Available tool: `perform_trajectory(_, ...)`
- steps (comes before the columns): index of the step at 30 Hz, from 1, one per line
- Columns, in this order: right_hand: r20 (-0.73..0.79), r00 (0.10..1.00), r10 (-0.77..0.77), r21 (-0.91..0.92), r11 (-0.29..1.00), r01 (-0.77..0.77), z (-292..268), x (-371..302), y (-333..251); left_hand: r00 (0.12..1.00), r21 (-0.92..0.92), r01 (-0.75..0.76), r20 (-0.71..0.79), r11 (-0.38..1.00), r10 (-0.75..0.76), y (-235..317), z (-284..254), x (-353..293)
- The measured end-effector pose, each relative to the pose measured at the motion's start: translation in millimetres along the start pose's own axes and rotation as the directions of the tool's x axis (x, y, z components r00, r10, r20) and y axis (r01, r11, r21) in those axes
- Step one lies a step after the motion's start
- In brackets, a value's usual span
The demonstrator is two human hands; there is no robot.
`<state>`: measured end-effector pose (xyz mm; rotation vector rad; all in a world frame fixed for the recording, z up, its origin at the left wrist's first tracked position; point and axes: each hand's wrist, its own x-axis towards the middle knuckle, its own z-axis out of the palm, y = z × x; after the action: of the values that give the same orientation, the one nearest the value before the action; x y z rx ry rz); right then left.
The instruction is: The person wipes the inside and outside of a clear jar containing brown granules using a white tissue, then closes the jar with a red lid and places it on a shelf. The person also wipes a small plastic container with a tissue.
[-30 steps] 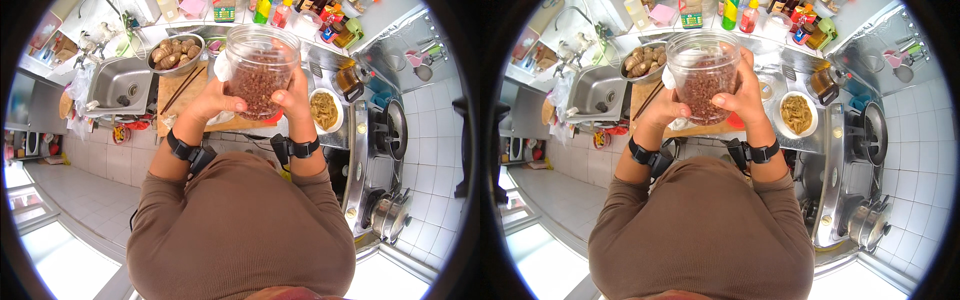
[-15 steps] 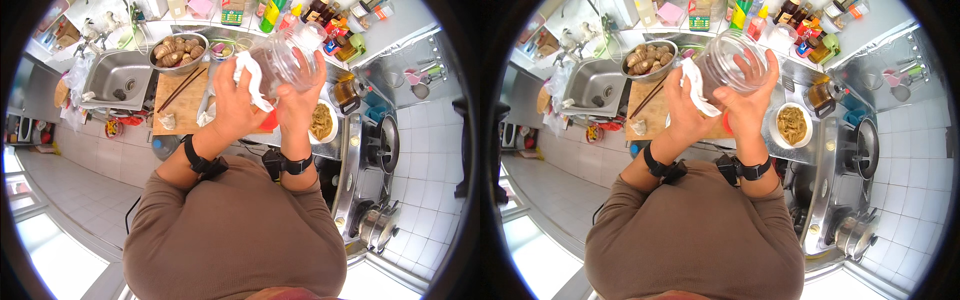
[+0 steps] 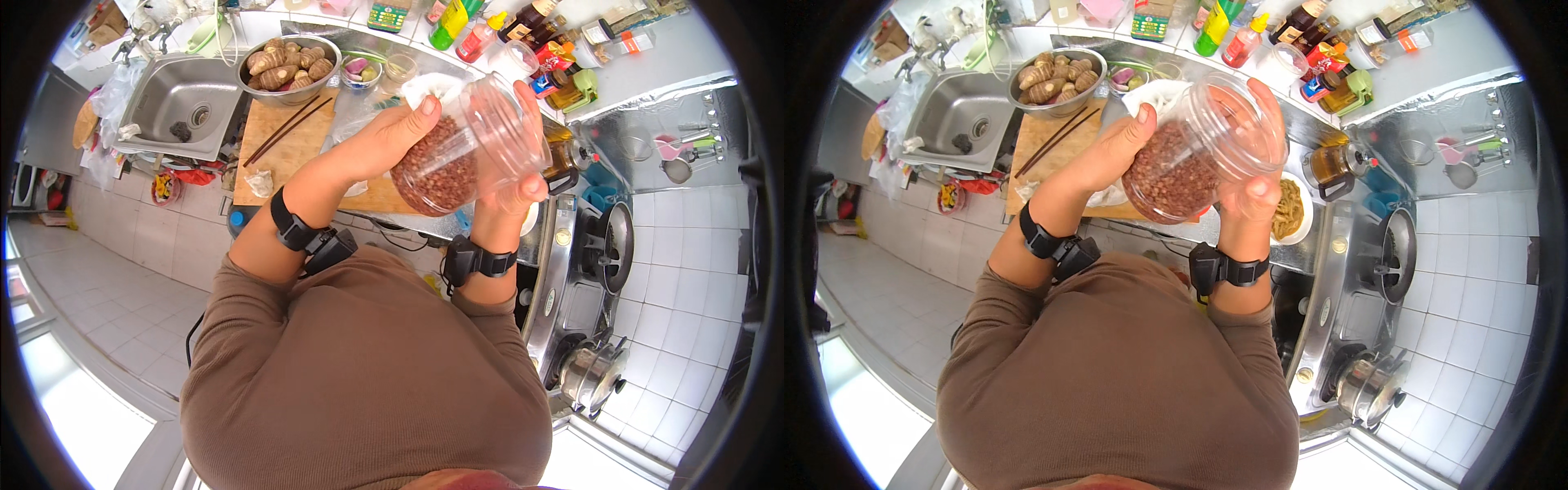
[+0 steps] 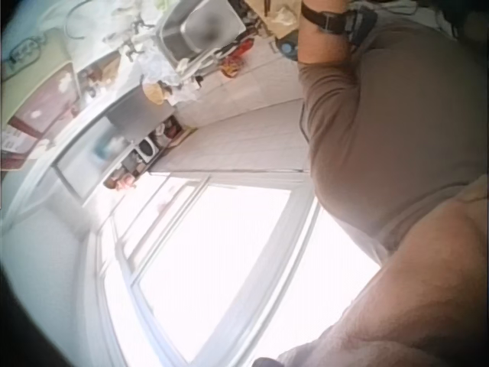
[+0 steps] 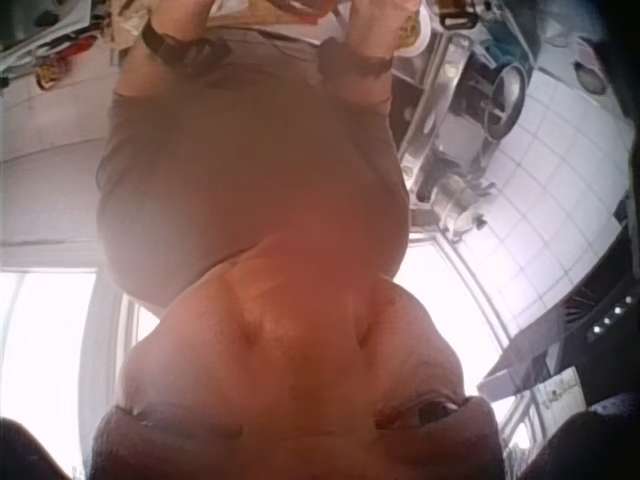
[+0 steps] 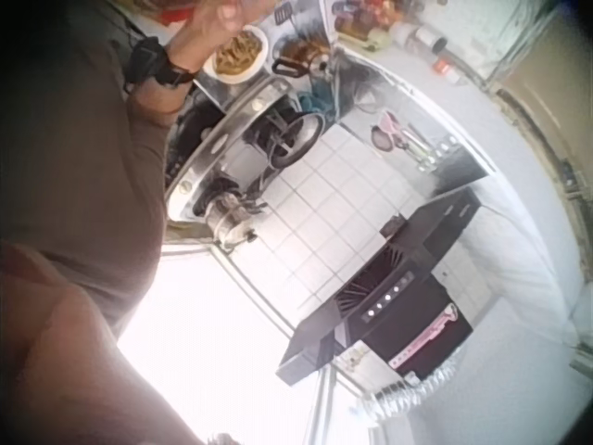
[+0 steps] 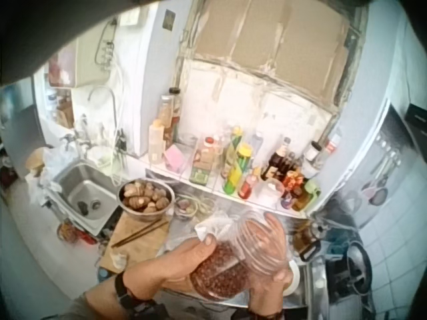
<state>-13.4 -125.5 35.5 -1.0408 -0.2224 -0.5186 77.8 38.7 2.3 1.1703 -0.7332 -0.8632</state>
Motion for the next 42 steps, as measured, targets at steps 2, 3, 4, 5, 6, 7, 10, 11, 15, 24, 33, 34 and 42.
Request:
perform_trajectory(2,-0.002,1.000,0.010,0.020,1.000,-0.010,-6,1,0,0.999,-0.147,0.018,0.045,0.989,-0.012,-13,0,2)
perform_trajectory(3,-0.002,1.000,0.015,0.030,0.999,-0.015,-9,2,2,0.998,-0.218,0.040,0.061,0.975,-0.028,-20,1,3)
perform_trajectory(4,-0.010,0.999,0.039,0.027,0.999,-0.039,-13,2,2,0.996,-0.377,0.062,0.077,0.924,-0.035,-27,3,3)
perform_trajectory(5,-0.044,0.999,0.023,0.087,0.996,-0.019,-16,2,3,0.994,-0.525,0.096,0.090,0.845,-0.057,-34,7,2)
perform_trajectory(6,-0.068,0.998,0.008,0.156,0.988,0.002,-21,5,7,0.991,-0.659,0.127,0.105,0.741,-0.077,-40,10,1)
perform_trajectory(7,-0.092,0.996,-0.006,0.226,0.974,0.026,-25,8,11,0.991,-0.668,0.118,0.127,0.734,-0.044,-44,13,-1)
perform_trajectory(10,-0.003,1.000,-0.026,0.196,0.980,0.026,-39,16,12,0.994,-0.689,0.059,0.108,0.723,0.022,-48,18,-6)
perform_trajectory(11,0.003,0.999,-0.039,0.182,0.983,0.038,-42,18,12,0.997,-0.683,0.044,0.071,0.729,0.006,-46,18,-8)
perform_trajectory(15,0.062,0.998,-0.014,0.125,0.992,0.007,-44,20,14,0.983,-0.642,-0.145,-0.005,0.753,0.186,-35,22,-16)
perform_trajectory(24,0.001,0.991,0.131,0.028,0.991,-0.131,-24,0,32,0.839,-0.168,-0.493,-0.350,0.853,0.416,-33,19,-4)
perform_trajectory(33,-0.112,0.991,0.072,0.012,0.997,-0.071,-16,-6,37,0.673,0.398,-0.535,-0.332,0.745,0.661,-50,23,0)
perform_trajectory(34,-0.133,0.989,0.059,0.012,0.998,-0.058,-16,-6,39,0.637,0.519,-0.502,-0.319,0.692,0.702,-50,25,0)
perform_trajectory(42,-0.415,0.904,0.098,0.039,0.995,-0.091,-51,-11,39,0.565,0.775,-0.626,0.381,0.080,0.732,-69,9,-14)
